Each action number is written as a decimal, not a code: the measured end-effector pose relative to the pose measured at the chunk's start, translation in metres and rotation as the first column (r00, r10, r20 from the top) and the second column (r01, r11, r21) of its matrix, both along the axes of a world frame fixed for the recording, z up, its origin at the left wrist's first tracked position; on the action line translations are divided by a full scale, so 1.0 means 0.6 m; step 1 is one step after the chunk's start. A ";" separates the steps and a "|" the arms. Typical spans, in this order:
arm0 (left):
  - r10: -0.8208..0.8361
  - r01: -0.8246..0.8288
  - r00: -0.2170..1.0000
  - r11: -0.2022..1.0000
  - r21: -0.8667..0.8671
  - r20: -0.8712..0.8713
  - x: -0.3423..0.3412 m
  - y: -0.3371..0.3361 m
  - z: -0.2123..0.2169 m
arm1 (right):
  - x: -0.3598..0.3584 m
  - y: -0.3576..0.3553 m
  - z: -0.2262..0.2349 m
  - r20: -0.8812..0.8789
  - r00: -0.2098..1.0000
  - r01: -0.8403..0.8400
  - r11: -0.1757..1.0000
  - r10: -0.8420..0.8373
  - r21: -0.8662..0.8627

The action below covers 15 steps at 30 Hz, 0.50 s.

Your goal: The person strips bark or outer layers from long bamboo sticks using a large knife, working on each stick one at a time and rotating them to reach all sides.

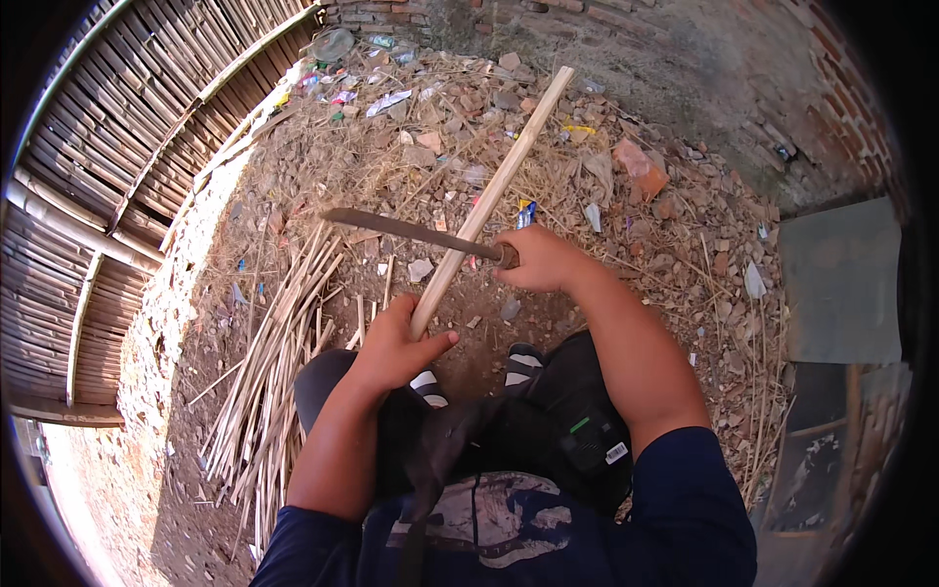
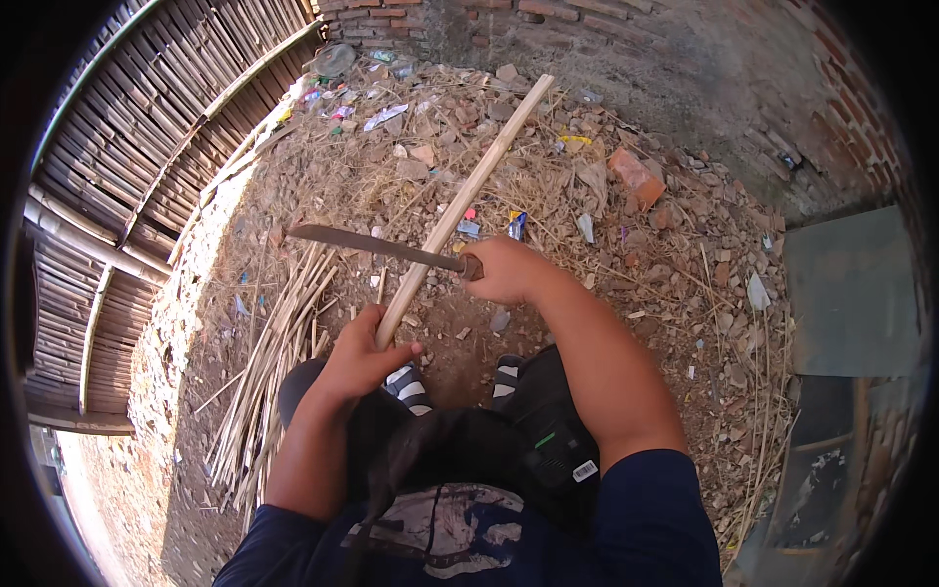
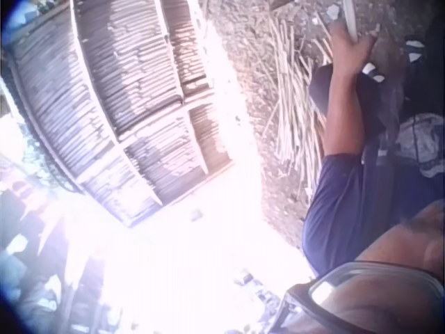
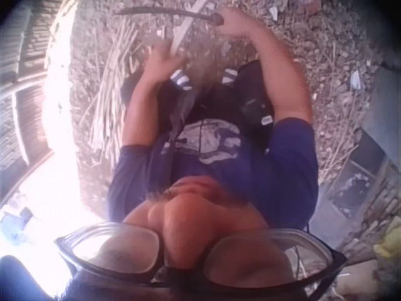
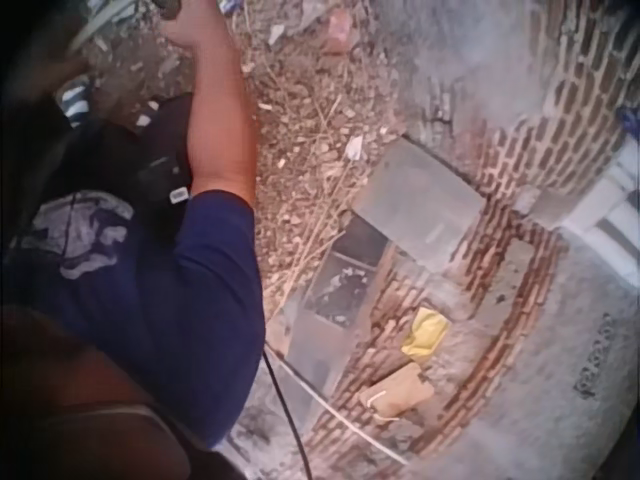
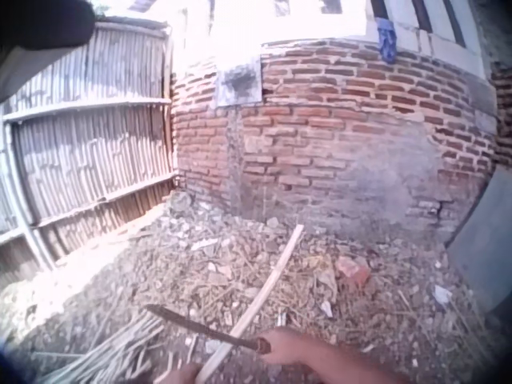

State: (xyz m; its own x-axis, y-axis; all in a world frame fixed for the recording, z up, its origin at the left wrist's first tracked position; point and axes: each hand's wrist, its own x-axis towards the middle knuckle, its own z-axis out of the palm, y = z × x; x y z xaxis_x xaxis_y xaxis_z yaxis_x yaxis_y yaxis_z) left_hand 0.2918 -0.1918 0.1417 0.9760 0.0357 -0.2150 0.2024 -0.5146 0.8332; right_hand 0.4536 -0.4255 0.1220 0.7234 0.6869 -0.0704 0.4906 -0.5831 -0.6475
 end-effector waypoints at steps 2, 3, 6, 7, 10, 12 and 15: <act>-0.020 0.020 1.000 1.000 -0.016 -0.002 -0.002 0.000 0.008 | -0.001 0.003 -0.003 -0.059 0.996 -0.075 0.997 0.074 -0.014; -0.024 0.024 1.000 1.000 -0.004 -0.012 -0.001 0.000 0.008 | 0.003 0.003 -0.007 -0.085 0.994 -0.071 0.997 0.071 0.001; -0.029 0.029 0.999 1.000 -0.009 -0.034 0.001 0.000 0.011 | 0.015 0.006 -0.022 -0.126 0.989 -0.070 0.996 0.076 0.048; -0.029 0.027 0.998 0.999 -0.037 -0.047 0.000 0.001 0.012 | 0.017 0.006 -0.026 -0.123 0.989 -0.075 0.995 0.082 0.064; -0.020 0.012 0.997 0.994 -0.110 -0.073 0.001 0.008 0.003 | 0.017 0.008 -0.020 -0.086 0.994 -0.065 0.995 0.071 0.072; -0.006 -0.010 0.995 0.986 -0.164 -0.096 0.001 0.003 0.010 | 0.016 0.000 -0.012 -0.077 0.997 -0.011 0.998 0.015 0.057; 0.004 -0.041 0.992 0.956 -0.290 -0.127 0.005 -0.002 0.034 | 0.034 -0.024 -0.005 -0.107 0.986 0.140 0.983 -0.128 0.122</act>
State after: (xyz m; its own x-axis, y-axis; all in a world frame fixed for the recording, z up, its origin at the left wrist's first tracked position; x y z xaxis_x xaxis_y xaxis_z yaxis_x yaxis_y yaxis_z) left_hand 0.2948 -0.1928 0.1622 0.9406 -0.0250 -0.3387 0.3225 -0.2471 0.9138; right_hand 0.4738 -0.4400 0.1188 0.8034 0.5921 -0.0632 0.3440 -0.5481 -0.7624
